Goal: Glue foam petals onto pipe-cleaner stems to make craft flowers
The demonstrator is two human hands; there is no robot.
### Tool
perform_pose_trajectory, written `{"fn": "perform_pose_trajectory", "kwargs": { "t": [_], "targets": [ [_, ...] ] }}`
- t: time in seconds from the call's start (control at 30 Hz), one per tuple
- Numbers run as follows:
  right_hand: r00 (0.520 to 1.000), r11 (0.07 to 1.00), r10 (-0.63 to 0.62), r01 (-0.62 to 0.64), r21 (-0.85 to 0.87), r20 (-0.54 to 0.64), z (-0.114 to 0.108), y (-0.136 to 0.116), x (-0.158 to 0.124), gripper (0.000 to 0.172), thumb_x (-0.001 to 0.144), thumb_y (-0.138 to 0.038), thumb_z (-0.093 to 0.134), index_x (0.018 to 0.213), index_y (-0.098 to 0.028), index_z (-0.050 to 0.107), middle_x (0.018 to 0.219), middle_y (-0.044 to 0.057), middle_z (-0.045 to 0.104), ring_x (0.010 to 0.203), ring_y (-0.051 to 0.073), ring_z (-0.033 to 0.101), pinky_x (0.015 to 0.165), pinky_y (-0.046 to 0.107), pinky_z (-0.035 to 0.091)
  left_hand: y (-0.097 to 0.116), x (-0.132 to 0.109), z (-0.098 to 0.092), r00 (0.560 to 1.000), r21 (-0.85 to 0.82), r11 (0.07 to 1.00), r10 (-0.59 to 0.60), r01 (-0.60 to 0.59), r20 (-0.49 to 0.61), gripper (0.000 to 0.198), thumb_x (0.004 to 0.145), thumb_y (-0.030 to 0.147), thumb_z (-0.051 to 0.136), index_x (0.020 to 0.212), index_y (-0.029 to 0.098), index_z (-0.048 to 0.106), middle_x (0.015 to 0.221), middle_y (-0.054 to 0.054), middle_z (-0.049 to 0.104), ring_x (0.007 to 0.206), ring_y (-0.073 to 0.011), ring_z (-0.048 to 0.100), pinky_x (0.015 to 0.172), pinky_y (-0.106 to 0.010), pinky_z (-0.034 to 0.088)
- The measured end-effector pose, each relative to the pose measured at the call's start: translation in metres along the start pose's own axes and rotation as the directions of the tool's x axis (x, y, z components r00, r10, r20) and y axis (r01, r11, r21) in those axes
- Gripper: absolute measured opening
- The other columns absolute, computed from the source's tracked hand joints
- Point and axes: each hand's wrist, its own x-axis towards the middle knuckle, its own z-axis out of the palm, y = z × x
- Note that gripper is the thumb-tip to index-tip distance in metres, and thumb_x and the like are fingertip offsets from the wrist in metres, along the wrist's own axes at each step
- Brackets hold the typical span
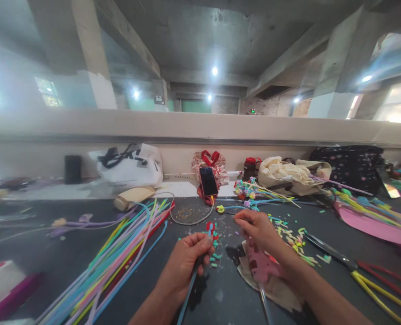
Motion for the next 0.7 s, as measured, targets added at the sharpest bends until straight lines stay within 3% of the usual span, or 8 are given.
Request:
{"fn": "perform_pose_trajectory", "kwargs": {
  "t": [0.07, 0.17, 0.23, 0.33, 0.43, 0.53, 0.63, 0.7],
  "targets": [
    [0.997, 0.995, 0.062, -0.065, 0.076, 0.042, -0.01, -0.004, -0.007, 0.024, 0.08, -0.03, 0.04, 0.066, -0.018, 0.055, 0.044, -0.004, 0.052, 0.038, 0.01, 0.047, 0.039, 0.019, 0.035, 0.0, 0.0, 0.0, 1.0, 0.008, 1.0, -0.001, 0.001, -0.001, 0.02, 0.063, 0.03, 0.065, 0.062, 0.013, 0.054, 0.051, 0.003, 0.053, 0.035, -0.0009, 0.039, 0.03, -0.009, 0.025],
    [0.994, 0.991, 0.093, -0.098, 0.094, 0.056, -0.028, -0.002, -0.024, 0.03, 0.083, -0.031, 0.036, 0.064, -0.017, 0.055, 0.05, -0.002, 0.055, 0.044, 0.011, 0.051, 0.044, 0.02, 0.037, 0.0, -0.001, 0.001, 0.999, 0.016, 1.0, -0.019, 0.018, 0.027, 0.02, 0.062, 0.03, 0.065, 0.062, 0.013, 0.054, 0.052, 0.004, 0.054, 0.035, -0.0013, 0.04, 0.03, -0.01, 0.026],
    [0.997, 0.999, 0.047, -0.046, -0.03, 0.053, -0.038, 0.002, -0.039, 0.024, 0.082, -0.027, 0.037, 0.077, -0.018, 0.059, 0.065, 0.001, 0.061, 0.06, 0.013, 0.055, 0.055, 0.022, 0.04, 0.001, -0.002, 0.002, 0.999, 0.012, 0.999, -0.035, 0.034, 0.041, 0.02, 0.062, 0.03, 0.066, 0.061, 0.014, 0.054, 0.052, 0.003, 0.054, 0.034, -0.0013, 0.04, 0.03, -0.011, 0.027],
    [0.984, 0.97, 0.001, 0.042, -0.239, 0.176, -0.047, 0.008, -0.062, 0.018, 0.079, -0.025, 0.045, 0.087, -0.02, 0.059, 0.084, 0.003, 0.061, 0.078, 0.016, 0.054, 0.068, 0.024, 0.038, 0.002, -0.003, 0.003, 0.998, 0.009, 0.999, -0.047, 0.047, 0.042, 0.02, 0.062, 0.03, 0.066, 0.061, 0.014, 0.054, 0.051, 0.003, 0.055, 0.033, -0.0013, 0.038, 0.03, -0.011, 0.026],
    [0.964, 0.91, 0.067, 0.046, -0.413, 0.257, -0.047, 0.013, -0.078, 0.019, 0.069, -0.031, 0.057, 0.085, -0.021, 0.059, 0.083, 0.002, 0.059, 0.076, 0.018, 0.052, 0.065, 0.025, 0.036, 0.001, -0.003, 0.004, 0.999, 0.021, 0.999, -0.033, 0.032, 0.042, 0.019, 0.063, 0.029, 0.065, 0.061, 0.013, 0.054, 0.051, 0.003, 0.055, 0.034, -0.0014, 0.039, 0.03, -0.011, 0.027],
    [0.963, 0.857, 0.106, 0.037, -0.514, 0.246, -0.041, 0.017, -0.082, 0.027, 0.061, -0.027, 0.063, 0.087, -0.021, 0.058, 0.084, 0.003, 0.058, 0.078, 0.019, 0.05, 0.066, 0.026, 0.034, 0.0, -0.003, 0.004, 0.999, 0.05, 0.999, -0.02, 0.018, 0.044, 0.019, 0.064, 0.029, 0.064, 0.06, 0.013, 0.053, 0.051, 0.003, 0.055, 0.035, -0.001, 0.039, 0.03, -0.01, 0.027],
    [0.966, 0.855, 0.114, 0.023, -0.518, 0.231, -0.039, 0.02, -0.078, 0.018, 0.063, -0.024, 0.059, 0.081, -0.019, 0.059, 0.08, 0.003, 0.057, 0.074, 0.018, 0.049, 0.064, 0.027, 0.033, -0.001, -0.002, 0.003, 0.999, 0.065, 0.998, -0.018, 0.016, 0.039, 0.019, 0.065, 0.029, 0.063, 0.061, 0.013, 0.053, 0.051, 0.004, 0.054, 0.035, -0.0007, 0.038, 0.03, -0.009, 0.026],
    [0.964, 0.901, 0.111, 0.005, -0.434, 0.242, -0.042, 0.022, -0.074, 0.014, 0.067, -0.027, 0.056, 0.079, -0.019, 0.059, 0.077, 0.002, 0.057, 0.072, 0.017, 0.049, 0.062, 0.026, 0.033, -0.001, -0.001, 0.003, 0.999, 0.065, 0.998, -0.021, 0.018, 0.045, 0.019, 0.066, 0.03, 0.063, 0.062, 0.014, 0.053, 0.051, 0.004, 0.054, 0.034, -0.0006, 0.038, 0.03, -0.009, 0.026]
  ]
}}
